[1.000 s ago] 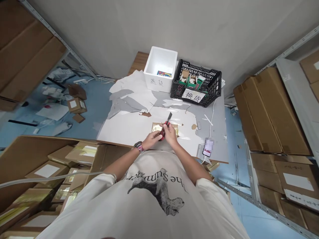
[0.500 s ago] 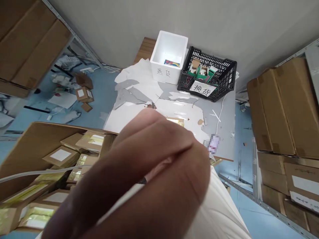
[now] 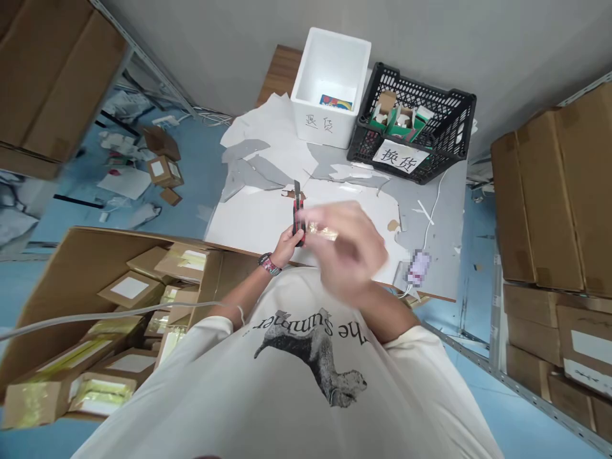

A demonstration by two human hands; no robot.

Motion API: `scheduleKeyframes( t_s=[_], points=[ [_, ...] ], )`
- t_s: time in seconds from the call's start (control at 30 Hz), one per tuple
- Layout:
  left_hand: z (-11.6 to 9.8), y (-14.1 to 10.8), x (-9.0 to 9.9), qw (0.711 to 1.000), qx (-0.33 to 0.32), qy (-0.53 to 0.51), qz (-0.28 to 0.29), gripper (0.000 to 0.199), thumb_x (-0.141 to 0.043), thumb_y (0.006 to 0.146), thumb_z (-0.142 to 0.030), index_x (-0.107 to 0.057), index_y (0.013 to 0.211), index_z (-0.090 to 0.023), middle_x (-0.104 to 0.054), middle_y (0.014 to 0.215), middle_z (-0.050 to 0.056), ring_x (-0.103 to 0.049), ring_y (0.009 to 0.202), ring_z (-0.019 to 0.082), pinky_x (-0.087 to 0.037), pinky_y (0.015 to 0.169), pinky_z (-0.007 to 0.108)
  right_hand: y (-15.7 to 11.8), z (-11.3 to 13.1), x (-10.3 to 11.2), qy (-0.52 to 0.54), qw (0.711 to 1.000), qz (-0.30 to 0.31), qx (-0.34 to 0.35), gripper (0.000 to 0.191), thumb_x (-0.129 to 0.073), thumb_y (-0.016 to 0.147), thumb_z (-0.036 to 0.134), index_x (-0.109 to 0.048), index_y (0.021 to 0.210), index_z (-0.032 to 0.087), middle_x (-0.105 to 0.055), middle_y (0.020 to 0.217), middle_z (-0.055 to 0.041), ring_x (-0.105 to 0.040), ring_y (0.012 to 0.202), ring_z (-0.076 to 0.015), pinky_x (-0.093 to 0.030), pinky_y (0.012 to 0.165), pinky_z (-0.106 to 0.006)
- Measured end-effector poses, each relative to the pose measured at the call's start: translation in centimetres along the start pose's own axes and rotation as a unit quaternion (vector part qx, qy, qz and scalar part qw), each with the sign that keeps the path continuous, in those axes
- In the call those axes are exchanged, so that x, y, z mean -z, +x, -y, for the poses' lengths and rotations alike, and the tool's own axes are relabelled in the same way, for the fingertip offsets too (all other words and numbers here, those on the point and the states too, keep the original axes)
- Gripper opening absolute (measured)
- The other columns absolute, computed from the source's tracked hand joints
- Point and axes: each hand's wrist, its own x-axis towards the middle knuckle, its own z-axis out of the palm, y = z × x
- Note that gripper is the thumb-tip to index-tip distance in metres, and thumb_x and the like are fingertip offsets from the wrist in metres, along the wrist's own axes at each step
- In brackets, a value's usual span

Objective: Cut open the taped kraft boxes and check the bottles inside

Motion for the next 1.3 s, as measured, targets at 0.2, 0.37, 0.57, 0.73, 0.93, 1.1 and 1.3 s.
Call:
scheduleKeyframes(
  t_s=[0.2,0.37,0.57,0.73,0.93,1.1,1.3],
  points=[
    [-0.2,0.4,-0.4,0.984,-0.028,0.106,0.138,0.065,-0.072,0.098,-0.083,-0.075,0.102,-0.018,-0.078,0.087,0.006,-0.072,0.081,0.022,-0.060,0.080,0.036,2.5,-1.1,-5.4,0.220,0.972,-0.040,-0.072,0.062,-0.050,0.111,0.071,-0.062,0.151,0.024,-0.082,0.124,-0.0124,-0.080,0.113,-0.0301,-0.071,0.096,-0.048],
    [1.2,2.1,1.9,0.928,-0.106,0.357,0.032,0.048,-0.078,0.099,-0.058,-0.079,0.130,-0.021,-0.079,0.135,0.014,-0.072,0.127,0.034,-0.057,0.115,0.052,1.1,-5.3,-3.5,0.083,0.990,0.016,-0.115,0.052,-0.038,0.118,0.058,-0.065,0.145,0.022,-0.083,0.117,-0.0130,-0.080,0.105,-0.0315,-0.064,0.097,-0.045],
    [3.8,5.4,4.0,0.888,-0.083,0.433,0.132,0.111,-0.085,0.089,-0.043,-0.032,0.185,-0.024,-0.039,0.186,0.015,-0.035,0.174,0.037,-0.037,0.140,0.054,2.3,-6.7,2.1,-0.328,0.900,0.279,-0.060,0.039,-0.041,0.120,0.036,-0.064,0.147,0.020,-0.082,0.130,-0.0197,-0.078,0.120,-0.0365,-0.055,0.102,-0.042],
    [4.4,5.5,3.9,0.891,-0.052,0.427,0.143,0.104,-0.080,0.094,-0.045,-0.032,0.186,-0.031,-0.034,0.190,0.008,-0.035,0.175,0.032,-0.042,0.138,0.048,3.4,-5.9,2.2,-0.384,0.863,0.328,-0.009,0.042,-0.037,0.122,0.036,-0.064,0.148,0.018,-0.082,0.132,-0.0206,-0.078,0.122,-0.0350,-0.053,0.103,-0.041],
    [4.2,5.4,4.1,0.899,-0.042,0.410,0.148,0.105,-0.080,0.095,-0.051,-0.030,0.186,-0.033,-0.033,0.191,0.006,-0.033,0.176,0.030,-0.037,0.141,0.048,4.1,-6.1,2.1,-0.393,0.855,0.337,0.002,0.041,-0.040,0.120,0.032,-0.065,0.148,0.018,-0.082,0.133,-0.0209,-0.077,0.125,-0.0357,-0.052,0.105,-0.042],
    [3.6,5.5,4.0,0.893,-0.034,0.425,0.141,0.104,-0.080,0.096,-0.051,-0.032,0.186,-0.034,-0.036,0.190,0.003,-0.038,0.174,0.030,-0.040,0.139,0.046,4.0,-6.1,2.5,-0.419,0.837,0.353,-0.006,0.039,-0.045,0.114,0.019,-0.068,0.144,0.012,-0.082,0.127,-0.0250,-0.078,0.124,-0.0372,-0.054,0.103,-0.043],
    [2.2,5.4,3.7,0.869,-0.006,0.480,0.123,0.101,-0.081,0.096,-0.055,-0.035,0.185,-0.040,-0.048,0.183,0.000,-0.057,0.161,0.037,-0.054,0.124,0.047,4.3,-6.1,2.8,-0.443,0.813,0.372,-0.069,0.040,-0.055,0.107,0.017,-0.075,0.140,0.007,-0.080,0.129,-0.0304,-0.079,0.126,-0.0394,-0.060,0.100,-0.046]
  ],
)
